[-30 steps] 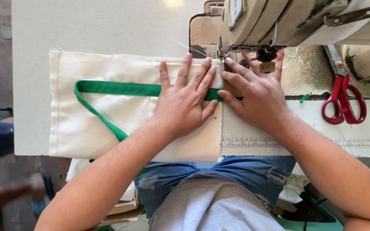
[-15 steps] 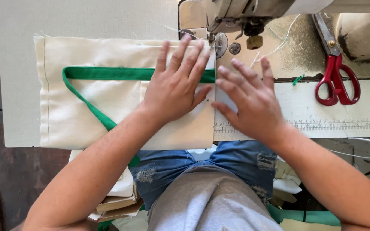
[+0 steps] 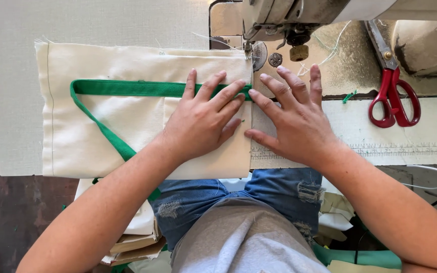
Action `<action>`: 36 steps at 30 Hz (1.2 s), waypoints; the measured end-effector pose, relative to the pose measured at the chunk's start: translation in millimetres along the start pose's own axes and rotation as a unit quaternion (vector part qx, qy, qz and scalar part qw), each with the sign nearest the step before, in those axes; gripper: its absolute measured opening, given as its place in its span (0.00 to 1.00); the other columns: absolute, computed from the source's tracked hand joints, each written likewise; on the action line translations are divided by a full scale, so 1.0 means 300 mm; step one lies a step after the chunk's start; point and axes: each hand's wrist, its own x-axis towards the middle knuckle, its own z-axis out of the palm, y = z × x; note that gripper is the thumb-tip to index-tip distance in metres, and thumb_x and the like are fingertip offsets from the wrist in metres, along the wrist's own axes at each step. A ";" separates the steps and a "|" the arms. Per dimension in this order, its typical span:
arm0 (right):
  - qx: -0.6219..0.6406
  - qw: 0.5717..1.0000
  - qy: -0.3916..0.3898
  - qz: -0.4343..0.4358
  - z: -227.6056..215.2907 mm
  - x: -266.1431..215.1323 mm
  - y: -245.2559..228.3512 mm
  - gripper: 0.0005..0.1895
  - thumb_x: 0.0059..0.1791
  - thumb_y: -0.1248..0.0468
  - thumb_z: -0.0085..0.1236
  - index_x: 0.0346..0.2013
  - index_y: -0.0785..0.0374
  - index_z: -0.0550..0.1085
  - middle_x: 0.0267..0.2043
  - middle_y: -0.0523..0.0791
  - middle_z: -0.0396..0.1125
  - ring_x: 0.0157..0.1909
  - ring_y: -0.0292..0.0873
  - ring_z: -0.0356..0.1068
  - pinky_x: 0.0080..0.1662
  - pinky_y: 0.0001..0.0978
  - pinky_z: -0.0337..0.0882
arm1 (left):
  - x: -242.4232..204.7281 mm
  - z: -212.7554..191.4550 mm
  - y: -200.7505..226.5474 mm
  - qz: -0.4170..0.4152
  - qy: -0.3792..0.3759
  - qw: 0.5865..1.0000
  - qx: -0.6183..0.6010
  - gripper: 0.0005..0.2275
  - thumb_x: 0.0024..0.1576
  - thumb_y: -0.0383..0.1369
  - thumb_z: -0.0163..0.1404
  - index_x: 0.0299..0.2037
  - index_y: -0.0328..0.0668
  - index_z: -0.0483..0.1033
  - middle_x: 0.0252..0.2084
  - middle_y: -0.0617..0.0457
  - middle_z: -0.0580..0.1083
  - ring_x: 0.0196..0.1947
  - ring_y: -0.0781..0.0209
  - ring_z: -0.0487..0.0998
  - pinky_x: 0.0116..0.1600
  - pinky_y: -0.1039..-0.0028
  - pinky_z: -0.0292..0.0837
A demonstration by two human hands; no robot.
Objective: Sewing and assembling a white canvas tote bag with green handles using an industrial sewing machine and trimming excess thread with scissors.
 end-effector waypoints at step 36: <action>0.075 0.996 -0.011 0.045 0.030 0.105 0.083 0.38 0.55 0.37 0.57 0.74 0.53 0.70 0.79 0.55 0.55 0.72 0.66 0.65 0.65 0.88 0.21 | 0.092 0.000 -0.111 0.003 -0.071 0.997 -0.029 0.33 0.64 0.60 0.45 0.70 0.42 0.70 0.75 0.49 0.67 0.75 0.38 0.60 0.70 0.21 0.39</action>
